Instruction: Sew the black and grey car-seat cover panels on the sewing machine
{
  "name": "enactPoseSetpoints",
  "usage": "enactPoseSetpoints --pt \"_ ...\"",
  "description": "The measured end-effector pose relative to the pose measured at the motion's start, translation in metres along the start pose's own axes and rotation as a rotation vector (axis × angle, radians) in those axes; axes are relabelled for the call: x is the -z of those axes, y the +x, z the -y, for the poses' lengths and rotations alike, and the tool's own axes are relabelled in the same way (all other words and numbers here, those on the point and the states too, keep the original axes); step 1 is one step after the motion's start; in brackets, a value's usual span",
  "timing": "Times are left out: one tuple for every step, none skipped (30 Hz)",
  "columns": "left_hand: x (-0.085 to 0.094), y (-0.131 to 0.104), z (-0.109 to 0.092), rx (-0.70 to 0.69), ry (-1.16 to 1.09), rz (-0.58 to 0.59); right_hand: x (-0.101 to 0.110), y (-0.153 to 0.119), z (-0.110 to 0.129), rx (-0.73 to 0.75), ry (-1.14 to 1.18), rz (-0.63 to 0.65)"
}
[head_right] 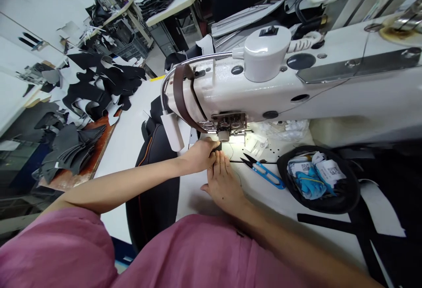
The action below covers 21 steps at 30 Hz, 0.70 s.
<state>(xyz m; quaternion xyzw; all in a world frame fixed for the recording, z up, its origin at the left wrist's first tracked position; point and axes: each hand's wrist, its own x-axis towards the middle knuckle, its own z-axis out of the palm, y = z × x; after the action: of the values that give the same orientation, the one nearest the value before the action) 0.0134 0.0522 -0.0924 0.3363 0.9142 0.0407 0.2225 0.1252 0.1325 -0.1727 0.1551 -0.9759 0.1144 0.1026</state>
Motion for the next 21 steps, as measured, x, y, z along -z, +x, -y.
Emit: enactPoseSetpoints --pt "-0.002 0.001 0.001 -0.002 -0.006 -0.016 0.001 0.001 0.0 0.003 0.005 0.004" --pt "-0.004 0.003 0.002 -0.008 -0.012 -0.031 0.001 0.002 -0.001 0.009 0.013 0.01" --pt "-0.006 0.004 0.003 -0.02 -0.019 -0.046 0.002 0.003 -0.001 0.017 0.022 0.018" --pt "-0.007 0.007 0.004 -0.034 -0.023 -0.06 0.002 0.004 -0.002 0.024 0.031 0.027" --pt "-0.008 0.009 0.004 -0.045 -0.022 -0.071 0.003 0.005 -0.002 0.032 0.041 0.037" --pt "-0.008 0.011 0.004 -0.051 -0.018 -0.084 0.004 0.005 -0.003 0.036 0.05 0.045" --pt "-0.008 0.012 0.004 -0.049 -0.008 -0.095 0.005 0.006 -0.004 0.035 0.058 0.047" --pt "-0.009 0.013 0.004 -0.039 0.004 -0.107 0.006 0.007 -0.005 0.032 0.064 0.046" --pt "-0.009 0.013 0.003 -0.022 0.016 -0.116 0.007 0.007 -0.006 0.031 0.068 0.041" --pt "-0.009 0.012 0.003 -0.004 0.026 -0.12 0.009 0.008 -0.008 0.031 0.069 0.034" --pt "-0.01 0.01 0.002 0.014 0.038 -0.123 0.01 0.008 -0.01 0.033 0.071 0.026" --pt "-0.011 0.008 0.002 0.027 0.056 -0.131 0.012 0.008 -0.011 0.036 0.073 0.018" --pt "-0.012 0.005 0.002 0.032 0.08 -0.148 0.013 0.009 -0.013 0.043 0.077 0.011" --pt "-0.014 0.002 0.003 0.025 0.109 -0.171 0.013 0.009 -0.015 0.049 0.081 0.004" --pt "-0.015 0.0 0.004 0.009 0.141 -0.197 0.013 0.009 -0.017 0.054 0.084 -0.005" --pt "-0.017 -0.001 0.005 -0.011 0.17 -0.22 0.013 0.01 -0.018 0.058 0.085 -0.014" --pt "-0.019 -0.002 0.005 -0.03 0.191 -0.234 0.013 0.011 -0.019 0.06 0.083 -0.023" --pt "-0.021 -0.002 0.006 -0.045 0.205 -0.236 0.012 0.012 -0.02 0.063 0.081 -0.03" --pt "-0.023 -0.002 0.007 -0.053 0.218 -0.231 0.012 0.013 -0.021 0.067 0.08 -0.035" --pt "-0.024 -0.001 0.007 -0.057 0.23 -0.224 0.011 0.014 -0.023 0.071 0.082 -0.036" --pt "-0.024 0.0 0.007 -0.059 0.243 -0.22 0.011 0.015 -0.024 0.078 0.086 -0.035"
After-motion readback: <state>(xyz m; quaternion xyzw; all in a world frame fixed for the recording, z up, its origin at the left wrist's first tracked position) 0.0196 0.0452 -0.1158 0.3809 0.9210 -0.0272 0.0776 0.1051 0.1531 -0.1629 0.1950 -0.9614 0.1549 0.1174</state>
